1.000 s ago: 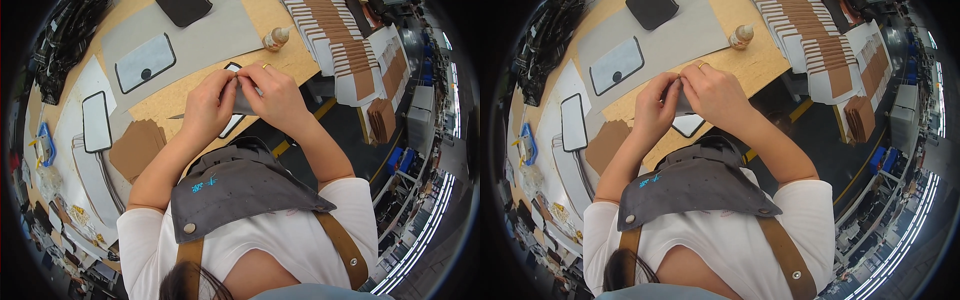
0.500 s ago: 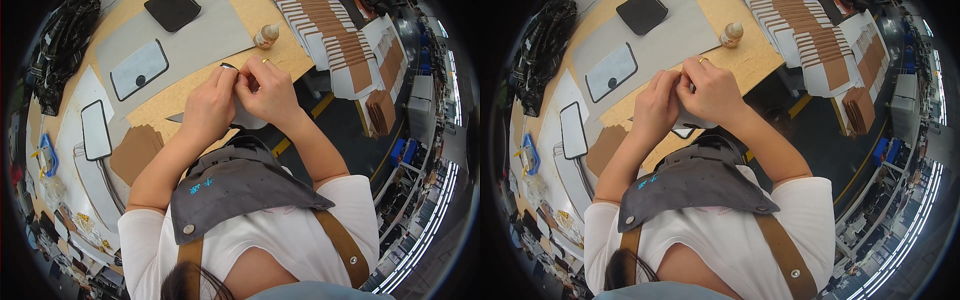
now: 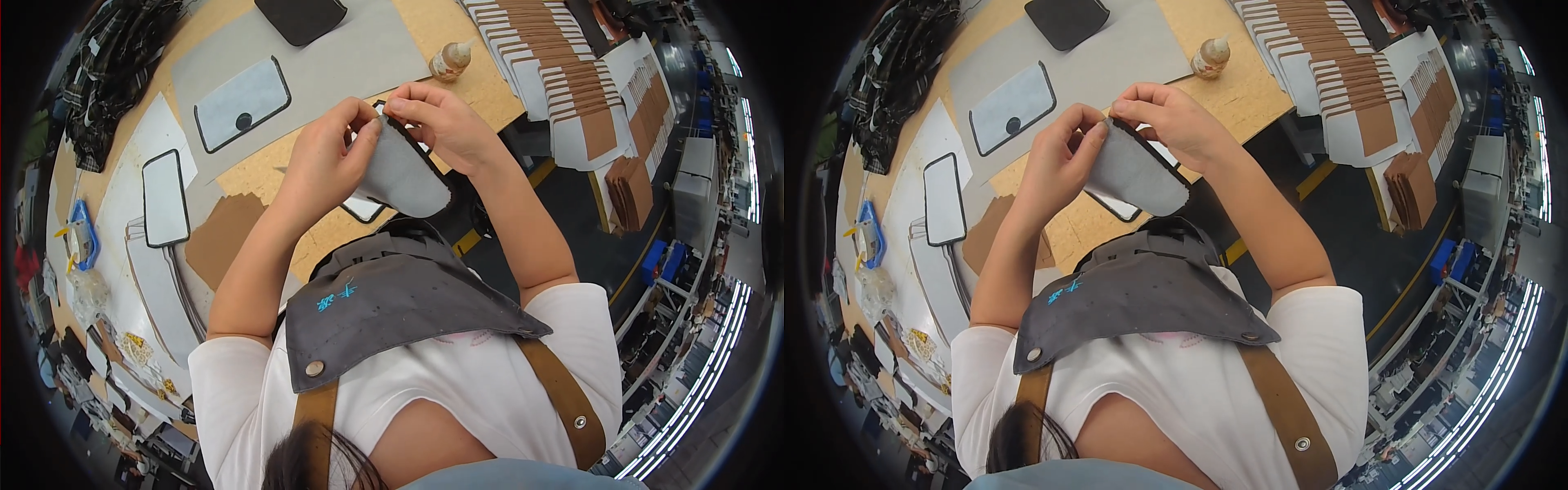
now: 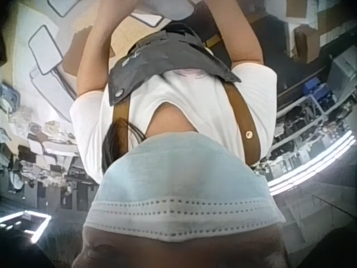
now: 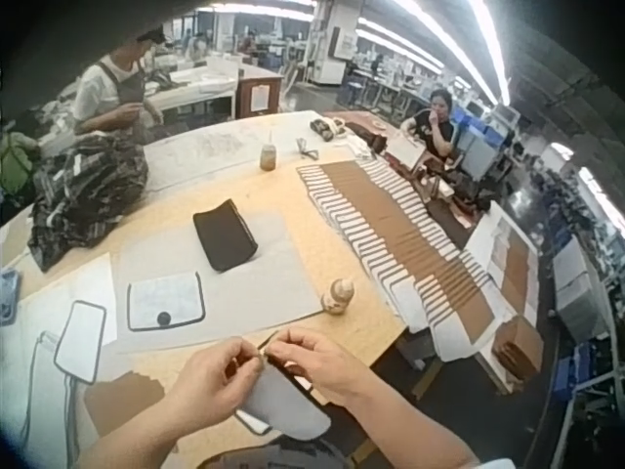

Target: Assembling and gluing together pieces of leather at a workshop table.

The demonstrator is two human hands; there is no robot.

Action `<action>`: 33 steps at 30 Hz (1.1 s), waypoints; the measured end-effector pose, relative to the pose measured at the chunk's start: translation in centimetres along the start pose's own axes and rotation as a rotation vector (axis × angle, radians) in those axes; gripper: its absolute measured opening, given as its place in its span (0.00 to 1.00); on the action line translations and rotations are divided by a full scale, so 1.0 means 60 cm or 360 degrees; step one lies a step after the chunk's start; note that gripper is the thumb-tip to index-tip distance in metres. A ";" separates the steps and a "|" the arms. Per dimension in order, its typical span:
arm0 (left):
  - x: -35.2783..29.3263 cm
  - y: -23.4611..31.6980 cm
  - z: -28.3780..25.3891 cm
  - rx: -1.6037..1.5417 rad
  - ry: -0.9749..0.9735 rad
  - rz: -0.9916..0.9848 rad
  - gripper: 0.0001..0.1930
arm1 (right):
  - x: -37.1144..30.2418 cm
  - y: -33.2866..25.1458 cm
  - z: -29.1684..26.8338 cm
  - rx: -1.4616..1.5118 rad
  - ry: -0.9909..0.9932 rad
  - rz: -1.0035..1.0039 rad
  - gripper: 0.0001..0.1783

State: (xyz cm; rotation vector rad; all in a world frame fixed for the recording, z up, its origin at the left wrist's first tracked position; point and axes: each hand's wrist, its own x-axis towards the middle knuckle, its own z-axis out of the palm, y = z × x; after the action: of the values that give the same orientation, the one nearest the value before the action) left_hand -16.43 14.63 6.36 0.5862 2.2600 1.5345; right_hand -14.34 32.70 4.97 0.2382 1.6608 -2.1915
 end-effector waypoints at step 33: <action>-0.150 -0.294 0.140 0.0861 -0.0485 0.0340 0.16 | -0.004 0.298 -0.122 -0.2440 -0.0010 -0.0664 0.18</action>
State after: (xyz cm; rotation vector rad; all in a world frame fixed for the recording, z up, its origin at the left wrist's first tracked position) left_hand -7.08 10.81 -12.61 1.1532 2.4142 0.8165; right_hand -7.73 35.64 -12.95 -0.5617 2.9474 -0.5351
